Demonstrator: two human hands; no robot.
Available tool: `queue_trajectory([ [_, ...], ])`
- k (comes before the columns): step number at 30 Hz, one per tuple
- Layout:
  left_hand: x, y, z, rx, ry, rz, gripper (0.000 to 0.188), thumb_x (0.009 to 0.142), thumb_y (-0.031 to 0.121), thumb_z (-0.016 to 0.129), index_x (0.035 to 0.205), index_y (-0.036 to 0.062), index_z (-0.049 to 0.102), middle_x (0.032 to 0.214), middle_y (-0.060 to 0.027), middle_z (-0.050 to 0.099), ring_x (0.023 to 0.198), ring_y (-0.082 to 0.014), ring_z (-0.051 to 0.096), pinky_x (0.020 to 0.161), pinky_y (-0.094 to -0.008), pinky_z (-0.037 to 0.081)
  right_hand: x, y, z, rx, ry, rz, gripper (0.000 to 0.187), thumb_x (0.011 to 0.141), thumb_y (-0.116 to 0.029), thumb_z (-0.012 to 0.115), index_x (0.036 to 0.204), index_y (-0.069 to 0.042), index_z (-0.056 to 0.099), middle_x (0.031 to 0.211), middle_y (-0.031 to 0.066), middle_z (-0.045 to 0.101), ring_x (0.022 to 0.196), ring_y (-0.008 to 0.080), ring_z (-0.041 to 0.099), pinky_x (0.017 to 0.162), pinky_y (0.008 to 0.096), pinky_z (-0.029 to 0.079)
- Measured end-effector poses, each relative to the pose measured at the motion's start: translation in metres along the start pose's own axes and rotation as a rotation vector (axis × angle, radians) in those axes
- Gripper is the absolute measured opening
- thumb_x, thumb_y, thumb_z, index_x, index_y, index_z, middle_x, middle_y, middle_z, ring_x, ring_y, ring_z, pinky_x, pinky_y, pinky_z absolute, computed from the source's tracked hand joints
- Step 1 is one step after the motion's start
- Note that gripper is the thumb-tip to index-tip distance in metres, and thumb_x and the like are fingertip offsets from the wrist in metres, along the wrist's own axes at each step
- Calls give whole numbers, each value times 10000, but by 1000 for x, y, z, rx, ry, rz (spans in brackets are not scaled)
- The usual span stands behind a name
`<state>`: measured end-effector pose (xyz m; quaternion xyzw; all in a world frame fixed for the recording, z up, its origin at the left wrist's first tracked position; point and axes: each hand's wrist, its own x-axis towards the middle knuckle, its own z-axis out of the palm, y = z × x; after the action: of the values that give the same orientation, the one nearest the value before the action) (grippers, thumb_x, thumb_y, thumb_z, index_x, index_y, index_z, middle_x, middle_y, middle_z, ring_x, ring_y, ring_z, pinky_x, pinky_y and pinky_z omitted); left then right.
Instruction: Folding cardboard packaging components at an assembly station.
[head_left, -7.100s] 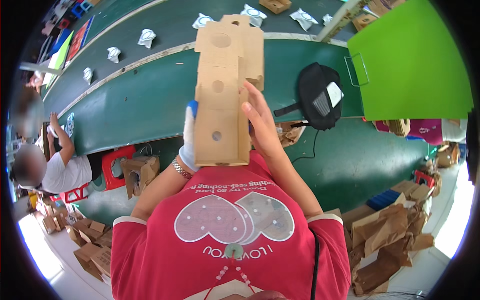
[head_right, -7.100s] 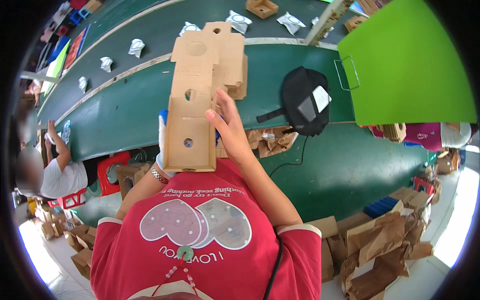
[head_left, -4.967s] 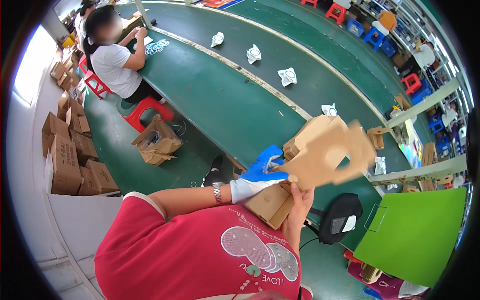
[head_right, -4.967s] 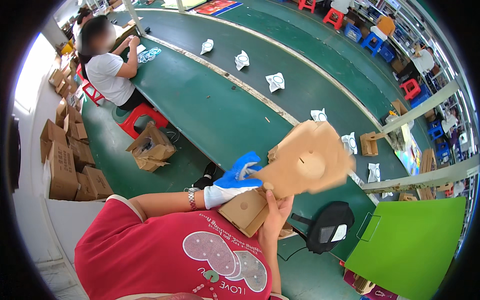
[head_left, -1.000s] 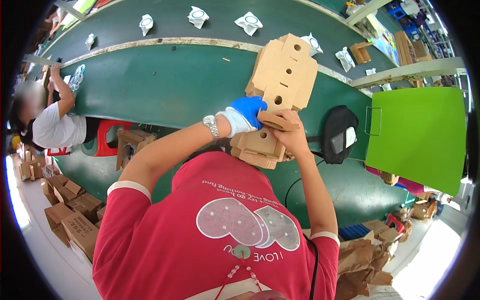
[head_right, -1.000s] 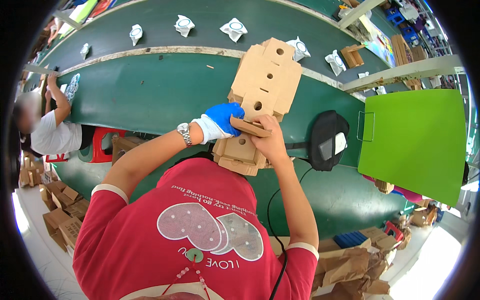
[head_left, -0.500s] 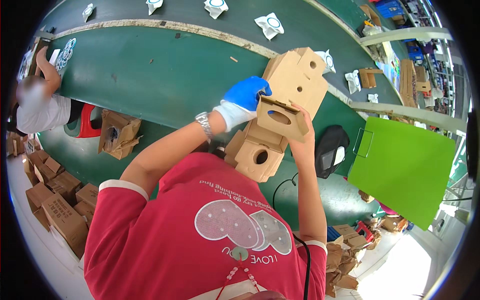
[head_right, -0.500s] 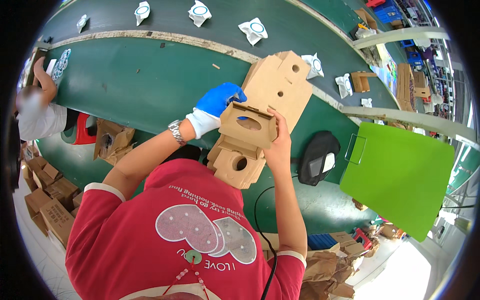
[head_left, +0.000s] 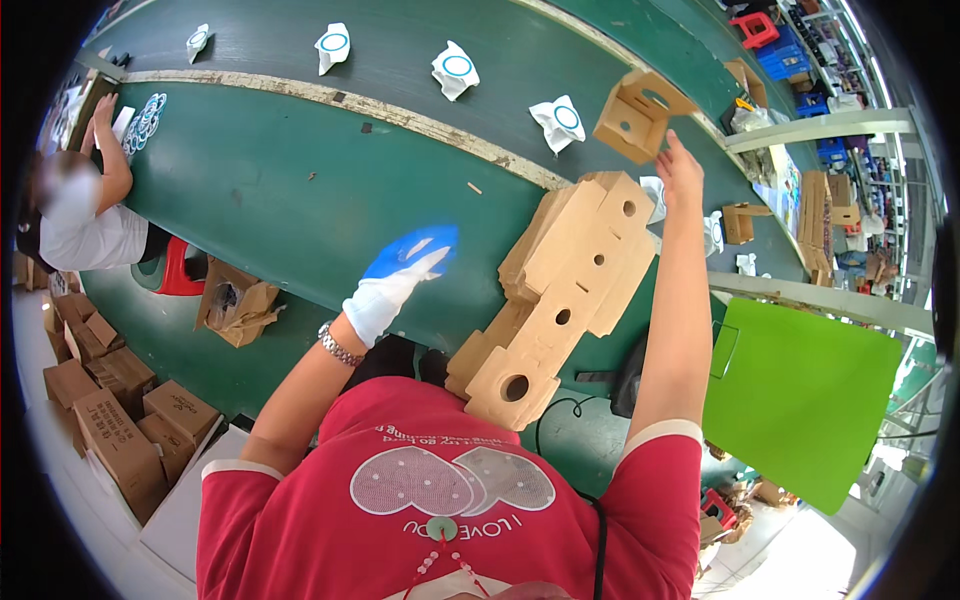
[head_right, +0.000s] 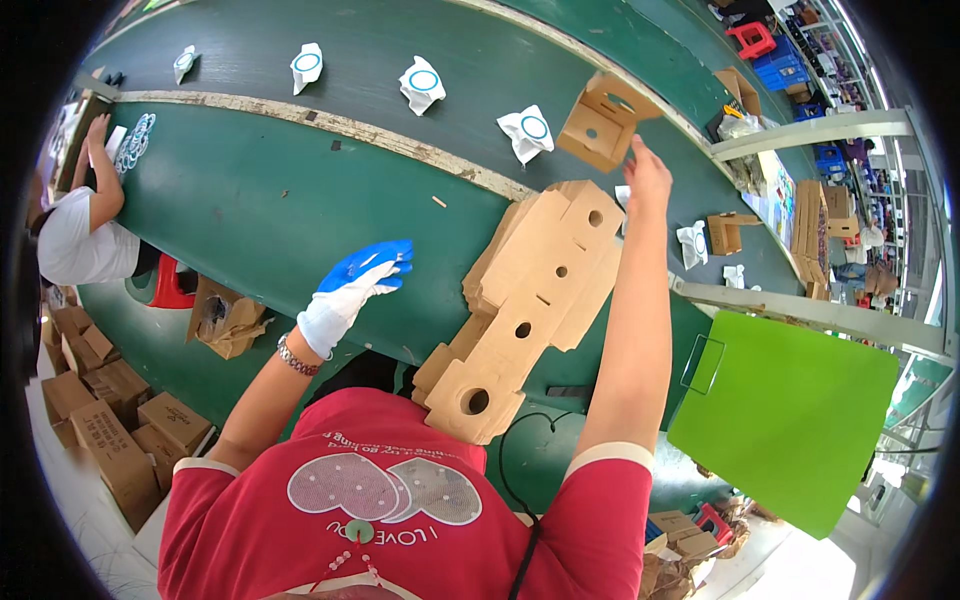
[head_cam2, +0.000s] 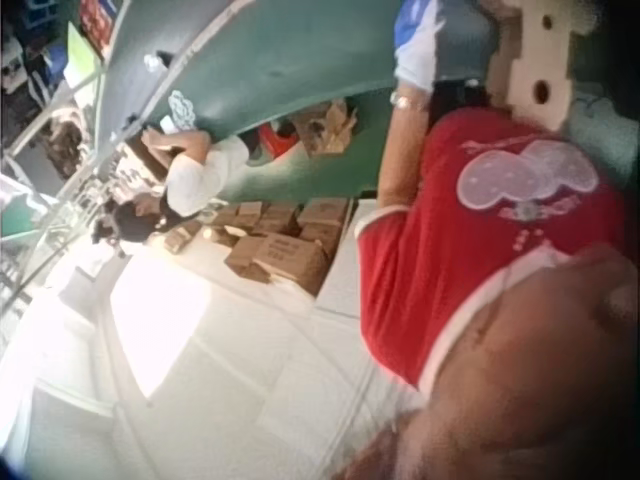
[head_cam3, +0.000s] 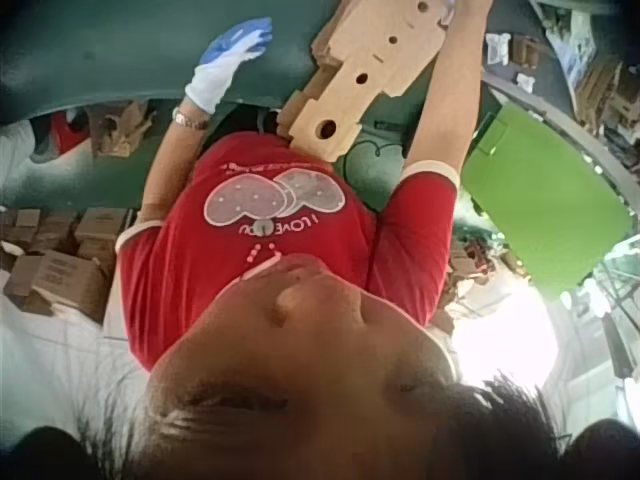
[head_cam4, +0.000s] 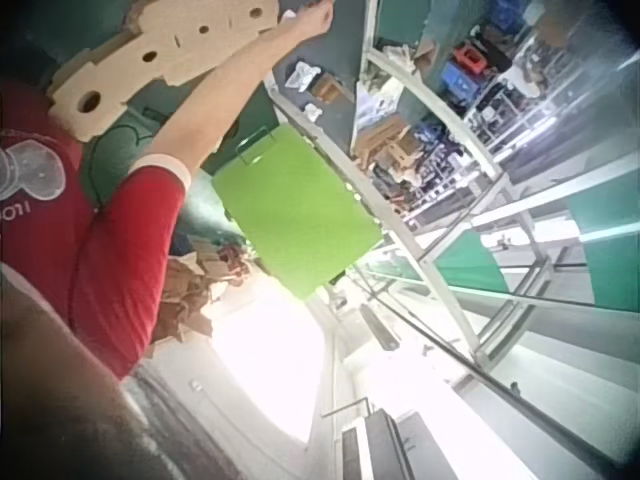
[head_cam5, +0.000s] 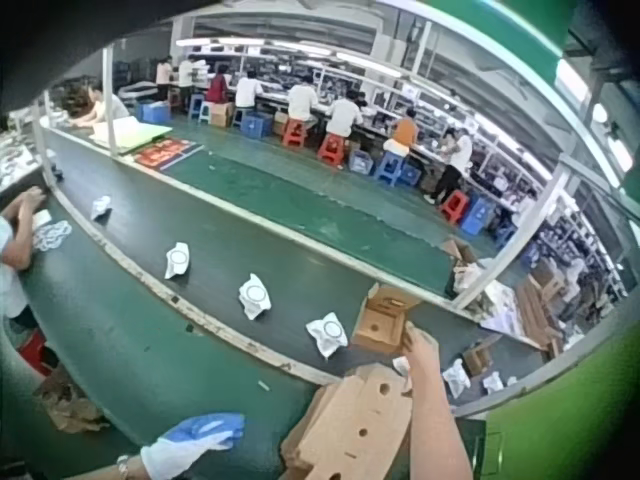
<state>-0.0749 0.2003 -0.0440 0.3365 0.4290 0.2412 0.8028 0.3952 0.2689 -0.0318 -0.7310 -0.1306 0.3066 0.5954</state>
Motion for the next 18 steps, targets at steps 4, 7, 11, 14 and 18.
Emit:
queue_trajectory([
  [4,-8,-18,13,72,-45,-42,391,998,226,575,1348,52,560,1319,-71,608,1171,-176,591,950,-329,487,-13,12,-66,-65,235,-34,419,869,-257,749,1152,36,645,1093,106,665,992,165,619,827,293,502],
  [7,-9,-30,32,133,-177,-63,374,1006,219,560,1333,39,567,1312,-74,612,1158,-172,599,947,-320,489,-81,28,-152,-117,241,-315,450,910,-218,710,1225,78,584,1199,151,622,1100,213,609,969,334,499],
  [11,-17,-31,80,267,-361,-17,355,1023,233,529,1304,24,585,1269,-80,632,1113,-171,616,937,-311,491,-183,71,-306,-235,694,-394,353,926,-249,691,1086,65,665,1043,121,690,951,162,633,855,284,502],
  [14,-19,-35,123,305,-486,-20,328,1007,197,556,1279,20,605,1219,-69,651,1064,-158,626,910,-297,500,-270,153,-447,-273,990,-95,447,928,-380,679,1047,50,692,999,99,701,895,144,625,802,275,504],
  [18,-25,-53,165,363,-638,-5,335,1024,205,513,1276,-2,588,1250,-101,640,1090,-190,628,933,-314,493,-339,293,-487,387,1182,338,915,815,-682,652,1346,50,507,1318,203,548,1174,331,543,989,555,437],
])
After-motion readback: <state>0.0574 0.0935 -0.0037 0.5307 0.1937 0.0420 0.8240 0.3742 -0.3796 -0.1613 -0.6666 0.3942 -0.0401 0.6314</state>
